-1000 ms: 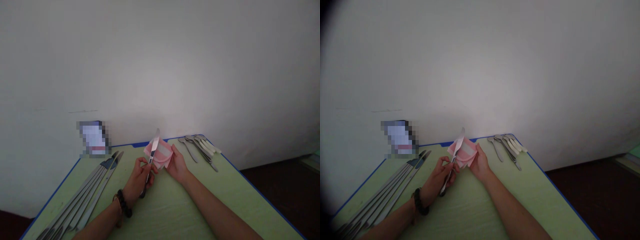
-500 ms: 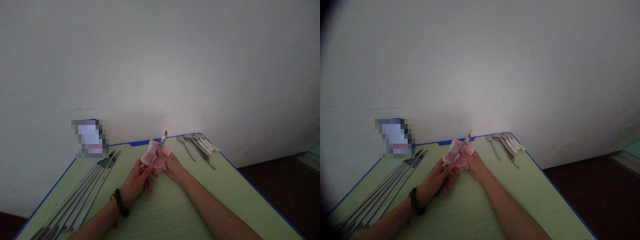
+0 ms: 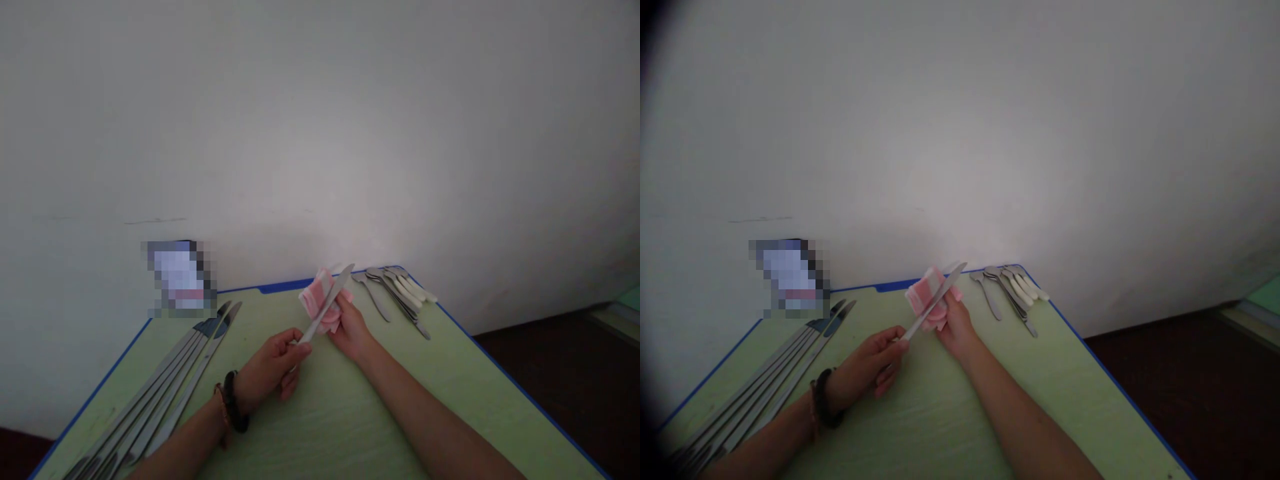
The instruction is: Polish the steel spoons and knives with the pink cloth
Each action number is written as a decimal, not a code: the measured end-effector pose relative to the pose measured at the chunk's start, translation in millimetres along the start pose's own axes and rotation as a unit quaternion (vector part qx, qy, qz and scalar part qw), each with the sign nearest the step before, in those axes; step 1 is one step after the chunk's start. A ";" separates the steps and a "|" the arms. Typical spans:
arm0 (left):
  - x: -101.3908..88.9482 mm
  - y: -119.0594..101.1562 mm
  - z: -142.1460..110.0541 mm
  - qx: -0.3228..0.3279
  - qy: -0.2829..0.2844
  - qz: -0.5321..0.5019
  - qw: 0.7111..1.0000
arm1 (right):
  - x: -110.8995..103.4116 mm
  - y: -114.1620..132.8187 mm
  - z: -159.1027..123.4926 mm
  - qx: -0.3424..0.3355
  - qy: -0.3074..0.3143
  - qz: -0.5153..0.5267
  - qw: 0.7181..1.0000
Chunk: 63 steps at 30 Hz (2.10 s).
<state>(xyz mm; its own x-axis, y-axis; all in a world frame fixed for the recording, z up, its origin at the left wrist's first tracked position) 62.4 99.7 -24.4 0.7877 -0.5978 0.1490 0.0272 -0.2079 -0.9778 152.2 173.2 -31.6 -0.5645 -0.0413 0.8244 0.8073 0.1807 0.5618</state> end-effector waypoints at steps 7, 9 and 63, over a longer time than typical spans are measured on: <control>-18.7 -8.7 -2.6 0.023 -0.141 0.039 0.989 | 24.0 -5.2 -6.2 0.048 0.073 -0.005 0.996; -24.1 -11.7 -5.3 0.038 -0.176 0.036 0.983 | 36.1 -9.8 -11.0 0.073 0.117 -0.017 0.990; -16.4 -9.2 -8.2 0.013 -0.175 0.156 0.972 | 46.7 -36.4 -35.4 0.146 0.252 -0.178 0.940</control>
<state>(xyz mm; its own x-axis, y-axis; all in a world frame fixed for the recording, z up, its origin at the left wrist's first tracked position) 44.2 105.0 -16.6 0.9210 -0.3282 -0.2098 -0.2342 -0.0362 -0.9715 102.6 129.9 -11.1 -0.5771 -0.5968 0.5575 0.4595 0.3270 0.8258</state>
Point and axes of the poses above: each hand's wrist, its own z-axis towards the middle knuckle, its own x-axis out of the palm, y = z × x, the point moved 10 cm from there along z, towards the middle knuckle, and after that the axes turned 7 degrees about y, right-handed, at the moved point
